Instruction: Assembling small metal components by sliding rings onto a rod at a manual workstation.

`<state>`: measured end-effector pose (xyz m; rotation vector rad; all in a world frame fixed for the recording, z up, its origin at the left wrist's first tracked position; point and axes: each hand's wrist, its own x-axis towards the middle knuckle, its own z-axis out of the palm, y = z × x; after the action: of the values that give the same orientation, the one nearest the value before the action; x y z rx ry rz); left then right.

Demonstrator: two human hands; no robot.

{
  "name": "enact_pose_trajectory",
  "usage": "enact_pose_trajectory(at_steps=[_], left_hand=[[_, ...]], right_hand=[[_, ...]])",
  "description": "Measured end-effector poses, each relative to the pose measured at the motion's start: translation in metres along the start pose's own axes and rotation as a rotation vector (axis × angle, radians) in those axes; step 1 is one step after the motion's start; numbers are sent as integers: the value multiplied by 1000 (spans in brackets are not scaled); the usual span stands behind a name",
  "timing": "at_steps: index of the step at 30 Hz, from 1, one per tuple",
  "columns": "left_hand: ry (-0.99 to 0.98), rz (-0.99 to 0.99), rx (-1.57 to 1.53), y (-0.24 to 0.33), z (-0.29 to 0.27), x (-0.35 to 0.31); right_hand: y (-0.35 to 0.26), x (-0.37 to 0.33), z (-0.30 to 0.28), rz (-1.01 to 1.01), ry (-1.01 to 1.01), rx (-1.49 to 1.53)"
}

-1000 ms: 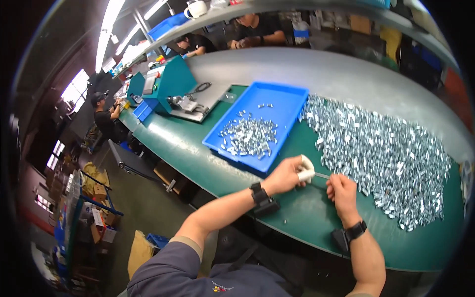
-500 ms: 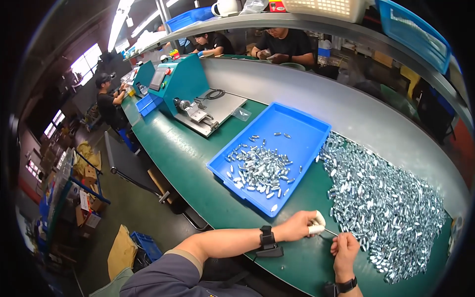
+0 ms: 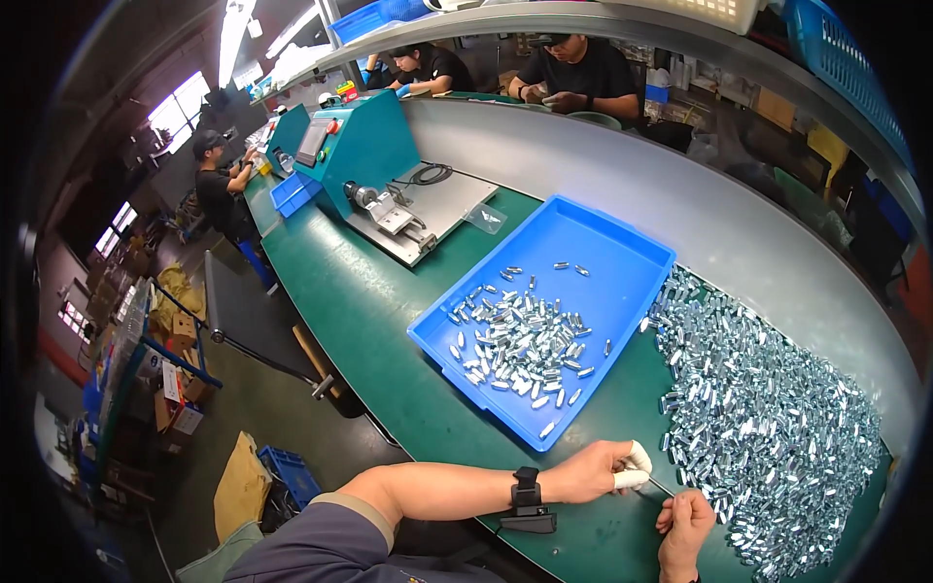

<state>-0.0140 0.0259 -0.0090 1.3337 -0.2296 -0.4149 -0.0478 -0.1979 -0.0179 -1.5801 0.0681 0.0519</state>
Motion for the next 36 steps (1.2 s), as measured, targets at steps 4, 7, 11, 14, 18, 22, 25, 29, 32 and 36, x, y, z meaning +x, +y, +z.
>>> enact_pose_trajectory(at_steps=[4,7,11,14,18,22,25,29,32,36], left_hand=[[-14,3,-6,0,0,-1],[-65,-31,45,1,-5,1],[-85,-3,87,2,-1,-2],[-82,18,163,7,-1,-5],[-79,33,209,9,-3,-4],[-71,67,253,5,-2,-6],[-63,82,280,5,-3,-4],[-60,59,280,8,-2,-5],[-68,31,271,12,-1,-6],[-57,40,254,11,-1,-6]], right_hand=[[-2,-2,-1,9,-21,-4],[-6,-1,4,5,-22,-2],[-9,-4,8,-10,-27,-1],[-9,-5,7,-3,-75,-45],[-10,-4,7,11,-114,-112],[-11,-4,10,-11,-121,-119],[-13,-6,11,-60,-135,-121],[-11,-5,10,-46,-144,-160],[-11,-4,12,-39,-151,-200],[-8,-7,4,-31,-166,-236]])
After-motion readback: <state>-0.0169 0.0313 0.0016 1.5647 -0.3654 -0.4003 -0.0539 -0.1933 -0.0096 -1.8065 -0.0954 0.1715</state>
